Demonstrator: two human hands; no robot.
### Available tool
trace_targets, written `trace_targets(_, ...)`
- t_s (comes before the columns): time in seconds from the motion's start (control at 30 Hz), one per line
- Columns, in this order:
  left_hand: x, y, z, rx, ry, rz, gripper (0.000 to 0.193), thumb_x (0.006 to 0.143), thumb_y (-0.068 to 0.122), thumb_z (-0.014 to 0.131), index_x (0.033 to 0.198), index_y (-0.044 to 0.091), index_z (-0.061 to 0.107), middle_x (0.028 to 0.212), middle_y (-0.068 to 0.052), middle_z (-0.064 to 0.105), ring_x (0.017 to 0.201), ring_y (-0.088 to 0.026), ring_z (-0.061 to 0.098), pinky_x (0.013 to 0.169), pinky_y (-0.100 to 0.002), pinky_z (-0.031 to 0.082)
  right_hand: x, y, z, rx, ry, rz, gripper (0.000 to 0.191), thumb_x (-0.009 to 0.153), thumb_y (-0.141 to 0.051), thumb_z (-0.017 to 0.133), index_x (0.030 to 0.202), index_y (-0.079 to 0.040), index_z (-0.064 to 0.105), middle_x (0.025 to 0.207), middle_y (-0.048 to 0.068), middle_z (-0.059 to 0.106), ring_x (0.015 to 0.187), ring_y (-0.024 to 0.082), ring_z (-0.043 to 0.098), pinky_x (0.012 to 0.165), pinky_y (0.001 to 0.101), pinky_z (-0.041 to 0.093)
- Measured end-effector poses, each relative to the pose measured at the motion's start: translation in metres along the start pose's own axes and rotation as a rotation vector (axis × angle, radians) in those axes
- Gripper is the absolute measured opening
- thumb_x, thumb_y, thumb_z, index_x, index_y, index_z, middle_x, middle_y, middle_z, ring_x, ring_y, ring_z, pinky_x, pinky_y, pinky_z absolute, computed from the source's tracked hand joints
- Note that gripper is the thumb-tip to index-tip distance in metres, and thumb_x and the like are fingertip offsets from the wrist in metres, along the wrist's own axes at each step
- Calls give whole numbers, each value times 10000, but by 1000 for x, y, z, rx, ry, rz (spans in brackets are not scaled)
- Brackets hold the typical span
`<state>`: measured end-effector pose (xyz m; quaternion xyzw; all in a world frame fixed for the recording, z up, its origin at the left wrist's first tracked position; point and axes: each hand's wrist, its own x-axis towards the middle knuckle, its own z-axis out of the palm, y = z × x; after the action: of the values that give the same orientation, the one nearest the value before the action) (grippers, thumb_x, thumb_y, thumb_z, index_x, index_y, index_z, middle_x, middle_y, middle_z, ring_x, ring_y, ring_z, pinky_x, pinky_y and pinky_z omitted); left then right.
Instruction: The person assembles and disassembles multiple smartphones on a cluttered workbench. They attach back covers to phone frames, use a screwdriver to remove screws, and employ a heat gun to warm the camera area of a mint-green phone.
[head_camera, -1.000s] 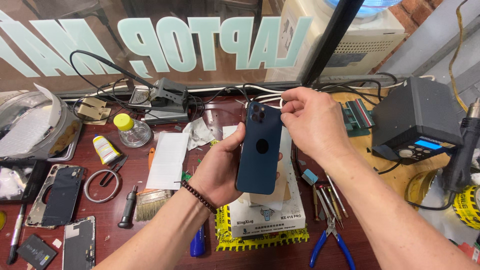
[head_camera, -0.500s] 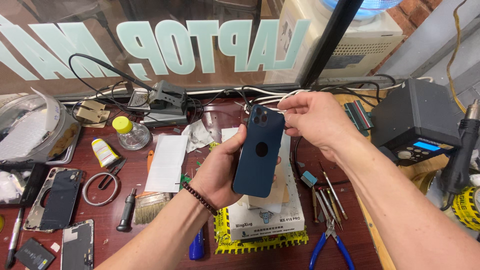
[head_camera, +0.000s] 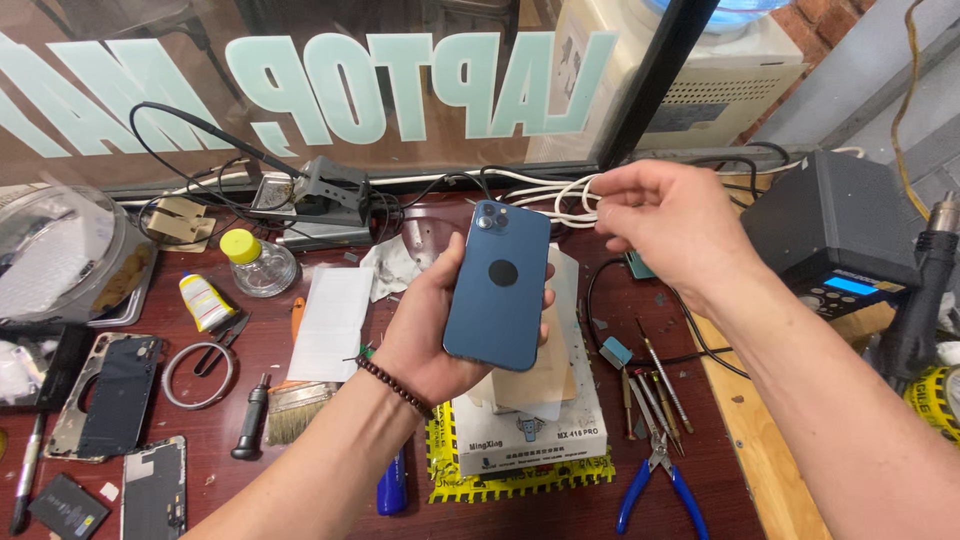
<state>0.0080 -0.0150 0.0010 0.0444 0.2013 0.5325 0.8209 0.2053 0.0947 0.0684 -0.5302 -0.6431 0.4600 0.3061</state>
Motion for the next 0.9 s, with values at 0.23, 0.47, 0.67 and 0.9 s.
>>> trace_targets(0.23,16,21,-5,-156,26,-4,427,1022,345,375,1232,63,617,1175,-156,682,1003,-305,663,854,-503,544,-36,-4,19,-82,-338,-390,234,832,-68,764,1061,-18,768,1060,42,756,898,93,737,776,246,611)
trace_targets(0.47,19,29,-7,-14,46,174,462,1011,366,402,1178,18,655,1080,-160,716,952,-283,683,844,-434,564,-44,-13,38,299,-179,254,332,864,-104,671,1172,20,692,1054,130,760,903,179,731,740,334,610)
trace_targets(0.67,20,29,1,61,87,336,512,969,396,385,1163,9,659,1049,-151,726,934,-293,704,833,-415,590,-51,-13,49,393,-174,386,455,865,-101,680,1301,17,622,1088,124,734,969,191,709,767,357,596)
trace_targets(0.9,20,27,8,147,158,392,516,977,424,398,1170,28,668,1037,-122,723,901,-280,701,762,-444,591,-51,-16,53,426,-167,390,429,868,-109,658,1270,40,636,1059,134,760,992,219,746,765,369,616)
